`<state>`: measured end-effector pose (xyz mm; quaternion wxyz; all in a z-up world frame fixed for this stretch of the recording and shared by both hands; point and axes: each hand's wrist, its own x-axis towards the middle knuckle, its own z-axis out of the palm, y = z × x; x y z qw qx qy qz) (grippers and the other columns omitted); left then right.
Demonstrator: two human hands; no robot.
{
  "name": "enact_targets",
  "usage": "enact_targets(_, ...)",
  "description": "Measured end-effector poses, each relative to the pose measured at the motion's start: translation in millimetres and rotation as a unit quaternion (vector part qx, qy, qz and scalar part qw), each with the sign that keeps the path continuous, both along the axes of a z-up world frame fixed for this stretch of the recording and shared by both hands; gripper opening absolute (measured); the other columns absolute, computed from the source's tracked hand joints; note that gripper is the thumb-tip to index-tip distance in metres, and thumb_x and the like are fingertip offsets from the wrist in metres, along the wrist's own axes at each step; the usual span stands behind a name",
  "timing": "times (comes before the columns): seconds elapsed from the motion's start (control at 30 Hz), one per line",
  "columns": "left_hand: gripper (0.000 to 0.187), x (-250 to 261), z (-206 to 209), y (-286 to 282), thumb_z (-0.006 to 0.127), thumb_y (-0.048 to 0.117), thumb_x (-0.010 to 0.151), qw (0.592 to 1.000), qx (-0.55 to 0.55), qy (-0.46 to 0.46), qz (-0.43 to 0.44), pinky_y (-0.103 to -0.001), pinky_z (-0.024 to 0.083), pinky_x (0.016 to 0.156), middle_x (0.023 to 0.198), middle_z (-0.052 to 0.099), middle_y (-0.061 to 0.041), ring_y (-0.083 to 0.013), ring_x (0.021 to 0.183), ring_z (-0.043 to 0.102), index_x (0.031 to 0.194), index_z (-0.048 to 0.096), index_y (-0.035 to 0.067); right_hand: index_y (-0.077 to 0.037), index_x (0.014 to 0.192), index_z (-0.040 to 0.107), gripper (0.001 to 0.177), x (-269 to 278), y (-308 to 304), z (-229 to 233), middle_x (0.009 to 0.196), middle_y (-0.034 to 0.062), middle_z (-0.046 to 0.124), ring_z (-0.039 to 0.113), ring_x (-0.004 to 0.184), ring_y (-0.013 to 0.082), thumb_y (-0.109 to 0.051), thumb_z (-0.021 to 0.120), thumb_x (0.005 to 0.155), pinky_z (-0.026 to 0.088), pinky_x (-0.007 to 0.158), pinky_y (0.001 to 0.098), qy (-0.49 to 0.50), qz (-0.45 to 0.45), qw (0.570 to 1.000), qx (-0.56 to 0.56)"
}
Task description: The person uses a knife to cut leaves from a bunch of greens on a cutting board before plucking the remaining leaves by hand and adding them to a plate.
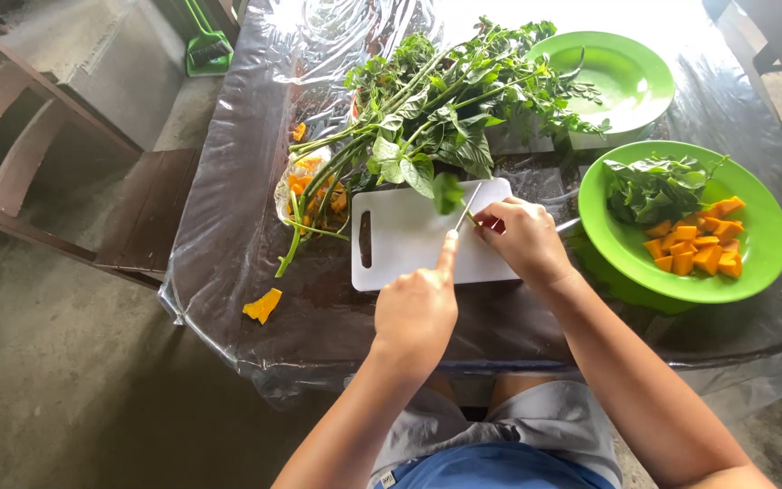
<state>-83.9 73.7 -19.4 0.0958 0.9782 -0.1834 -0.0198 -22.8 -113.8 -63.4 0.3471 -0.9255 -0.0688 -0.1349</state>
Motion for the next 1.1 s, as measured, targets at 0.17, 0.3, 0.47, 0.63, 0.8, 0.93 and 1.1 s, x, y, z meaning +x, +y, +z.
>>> enact_targets(0.17,0.065,3,-6,-2,0.051,0.007,0.092,1.0,-0.022,-0.011,0.005,-0.045,0.058,0.064,0.074,0.07,-0.013,-0.0324,0.068,0.072,0.156,0.039,0.016,-0.007,0.1,0.077,0.017,-2,-2,-1,0.095,0.0102,0.075,0.075,0.081,0.0259,-0.017,0.078,0.085,0.058,0.076,0.0362,0.025,-0.037,0.999,-0.016)
enact_targets(0.3,0.068,2,0,12,0.051,0.007,0.09,0.999,-0.008,-0.03,-0.009,-0.047,0.057,0.064,0.076,0.071,-0.014,-0.034,0.068,0.072,0.156,0.039,0.017,-0.009,0.1,0.079,0.016,-3,-15,4,0.093,0.0093,0.076,0.074,0.079,0.0236,-0.015,0.078,0.084,0.057,0.075,0.036,-0.026,-0.055,0.997,-0.052)
enact_targets(0.47,0.069,-19,38,42,0.05,0.006,0.088,0.991,-0.104,-0.004,0.088,-0.052,0.054,0.067,0.079,0.071,-0.018,-0.0392,0.07,0.07,0.151,0.045,0.033,-0.009,0.102,0.078,0.016,6,-12,-7,0.084,0.0073,0.079,0.071,0.073,0.0148,-0.017,0.08,0.089,0.059,0.073,0.0302,0.026,0.001,0.996,0.091)
enact_targets(0.63,0.065,-36,60,70,0.051,0.011,0.092,0.976,-0.159,-0.055,0.14,-0.055,0.05,0.061,0.078,0.072,-0.017,-0.041,0.068,0.069,0.153,0.043,0.031,-0.008,0.106,0.078,0.016,22,-17,-20,0.096,0.0037,0.081,0.075,0.083,0.0072,-0.006,0.073,0.091,0.061,0.078,0.0253,0.013,0.046,0.988,0.144)
enact_targets(0.8,0.027,-23,37,61,0.062,0.033,0.097,0.956,-0.223,-0.047,0.182,-0.05,0.052,0.064,0.075,0.073,-0.016,-0.0374,0.072,0.07,0.121,0.065,0.022,-0.012,0.113,0.076,0.02,33,-28,-6,0.104,0.0085,0.079,0.076,0.095,0.0169,-0.016,0.069,0.094,0.06,0.084,0.0314,0.035,0.045,0.994,0.091)
enact_targets(0.93,0.017,29,-13,17,0.071,0.025,0.089,0.929,-0.354,-0.072,0.077,-0.044,0.055,0.07,0.096,0.072,-0.014,-0.0345,0.082,0.071,0.091,0.068,0.009,-0.021,0.115,0.077,0.026,28,-32,17,0.105,0.0105,0.078,0.077,0.092,0.0262,-0.031,0.069,0.093,0.059,0.084,0.039,0.14,-0.009,0.983,-0.118)
enact_targets(1.1,0.017,74,-67,-39,0.067,0.011,0.088,0.942,-0.332,-0.046,-0.022,-0.048,0.054,0.08,0.106,0.069,-0.017,-0.0393,0.092,0.071,0.102,0.06,0.005,-0.02,0.115,0.076,0.027,9,-47,34,0.109,0.0088,0.077,0.073,0.099,0.0281,-0.034,0.071,0.093,0.057,0.085,0.0408,0.155,-0.078,0.971,-0.163)
